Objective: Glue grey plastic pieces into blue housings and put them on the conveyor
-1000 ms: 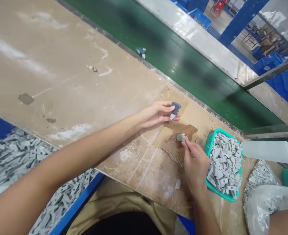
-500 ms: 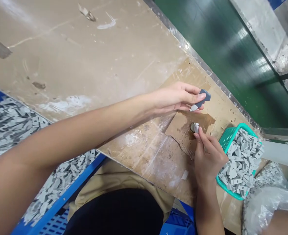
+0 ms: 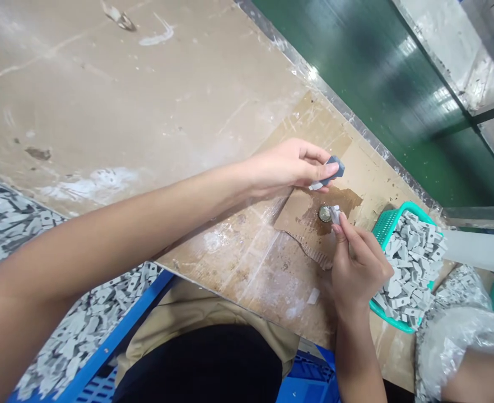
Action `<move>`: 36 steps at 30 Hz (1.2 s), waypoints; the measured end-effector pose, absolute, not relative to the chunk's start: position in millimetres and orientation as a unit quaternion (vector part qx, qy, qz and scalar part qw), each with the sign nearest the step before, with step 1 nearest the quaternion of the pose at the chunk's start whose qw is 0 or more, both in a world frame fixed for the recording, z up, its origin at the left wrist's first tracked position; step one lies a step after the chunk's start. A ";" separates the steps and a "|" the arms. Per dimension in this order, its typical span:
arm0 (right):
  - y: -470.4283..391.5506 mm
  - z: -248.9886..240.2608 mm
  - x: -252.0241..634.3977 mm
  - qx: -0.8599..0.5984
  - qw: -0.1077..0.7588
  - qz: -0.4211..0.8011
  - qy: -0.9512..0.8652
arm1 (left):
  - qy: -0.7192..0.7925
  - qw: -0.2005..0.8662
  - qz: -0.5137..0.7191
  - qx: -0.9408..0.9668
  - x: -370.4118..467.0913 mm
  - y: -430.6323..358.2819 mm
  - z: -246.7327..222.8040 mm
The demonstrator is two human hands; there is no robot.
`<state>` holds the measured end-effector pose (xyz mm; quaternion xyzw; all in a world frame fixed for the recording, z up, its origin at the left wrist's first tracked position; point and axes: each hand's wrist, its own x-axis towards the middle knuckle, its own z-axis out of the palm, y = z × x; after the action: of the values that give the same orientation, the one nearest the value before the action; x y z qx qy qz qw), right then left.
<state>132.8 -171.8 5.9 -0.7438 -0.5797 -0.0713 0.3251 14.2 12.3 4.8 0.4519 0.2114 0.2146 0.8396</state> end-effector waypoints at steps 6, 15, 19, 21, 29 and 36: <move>-172.1 18.4 128.4 -0.746 0.475 -0.044 -0.465 | 0.187 0.812 0.192 0.518 18.8 -2.5 4.3; -177.4 27.8 128.6 -0.725 0.508 0.024 -0.465 | 0.156 0.824 0.161 0.521 23.8 -26.7 -0.5; -180.3 31.0 129.3 -0.729 0.480 0.036 -0.486 | 0.142 0.834 0.169 0.506 23.3 -30.1 -1.4; -181.3 32.1 129.4 -0.734 0.467 0.037 -0.492 | 0.144 0.832 0.174 0.507 22.4 -31.8 0.0; -184.1 31.5 121.9 -0.739 0.438 0.031 -0.511 | 0.169 0.802 0.197 0.538 18.9 -42.4 8.8; -177.3 30.7 126.7 -0.718 0.416 0.072 -0.554 | 0.221 0.789 0.150 0.553 20.9 -40.9 4.7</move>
<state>126.7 -177.3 30.7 -0.7176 -0.5539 0.0717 0.4160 20.9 -40.9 4.7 0.5534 0.2210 0.1499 0.7889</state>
